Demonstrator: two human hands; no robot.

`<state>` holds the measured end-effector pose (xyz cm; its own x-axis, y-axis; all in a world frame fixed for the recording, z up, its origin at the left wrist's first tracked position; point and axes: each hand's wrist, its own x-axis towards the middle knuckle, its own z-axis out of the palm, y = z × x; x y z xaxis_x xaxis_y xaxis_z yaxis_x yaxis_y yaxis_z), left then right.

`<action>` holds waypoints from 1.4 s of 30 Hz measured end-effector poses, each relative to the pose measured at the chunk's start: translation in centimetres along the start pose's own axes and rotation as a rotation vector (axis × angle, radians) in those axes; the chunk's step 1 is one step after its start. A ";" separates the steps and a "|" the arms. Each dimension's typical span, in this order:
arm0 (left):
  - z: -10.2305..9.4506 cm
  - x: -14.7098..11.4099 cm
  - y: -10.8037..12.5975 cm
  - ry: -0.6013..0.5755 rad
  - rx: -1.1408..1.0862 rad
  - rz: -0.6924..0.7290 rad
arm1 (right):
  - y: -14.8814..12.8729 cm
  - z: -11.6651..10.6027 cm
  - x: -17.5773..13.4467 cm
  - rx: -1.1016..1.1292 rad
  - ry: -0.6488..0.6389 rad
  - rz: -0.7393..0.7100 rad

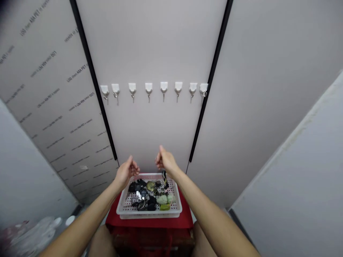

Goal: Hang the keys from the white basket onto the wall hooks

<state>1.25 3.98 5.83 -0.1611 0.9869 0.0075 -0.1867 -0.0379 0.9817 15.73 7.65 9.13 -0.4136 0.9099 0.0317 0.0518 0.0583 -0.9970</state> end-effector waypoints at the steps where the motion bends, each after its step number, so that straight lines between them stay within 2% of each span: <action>1: 0.8 0.3 1.4 -0.072 -0.033 -0.004 | -1.1 -0.6 0.1 0.119 -0.029 0.008; 5: 4.1 0.9 6.1 -0.328 -0.045 0.013 | -4.3 -1.6 -0.2 0.362 -0.229 -0.028; 8: 5.6 1.0 7.5 -0.442 -0.056 0.012 | -4.8 -1.4 -0.6 0.423 -0.307 -0.031; 14: 5.7 1.1 6.8 -0.511 -0.098 -0.027 | -4.2 -1.3 -0.5 0.486 -0.381 -0.026; 20: 4.9 0.8 5.6 -0.505 -0.090 -0.043 | -3.0 -0.9 -0.5 0.420 -0.420 -0.006; 23: 4.3 0.6 4.1 -0.446 0.014 -0.057 | -1.6 -0.5 -0.5 0.243 -0.366 0.007; 25: 3.8 0.7 2.5 -0.372 0.151 -0.062 | -0.2 -0.4 -0.6 0.014 -0.307 -0.006; 29: 2.2 0.6 -1.8 -0.247 0.684 0.055 | 3.5 -1.2 -0.6 -0.547 -0.265 -0.026; 32: 1.1 0.0 -5.0 -0.239 1.087 0.160 | 5.7 -2.0 -0.6 -0.827 -0.197 -0.051; 34: 0.8 -0.6 -6.5 -0.255 1.260 0.234 | 6.6 -2.4 -0.7 -0.953 -0.154 -0.067; 38: 1.1 -1.5 -7.6 -0.272 1.452 0.325 | 7.2 -2.4 -0.8 -1.148 -0.218 -0.029; 42: 1.1 -1.4 -7.1 -0.262 1.472 0.328 | 7.4 -2.2 -0.7 -1.218 -0.239 0.008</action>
<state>3.83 2.99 -0.93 0.1980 0.9712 0.1323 0.9443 -0.2252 0.2398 18.38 8.33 1.89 -0.5584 0.8215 -0.1151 0.8121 0.5131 -0.2779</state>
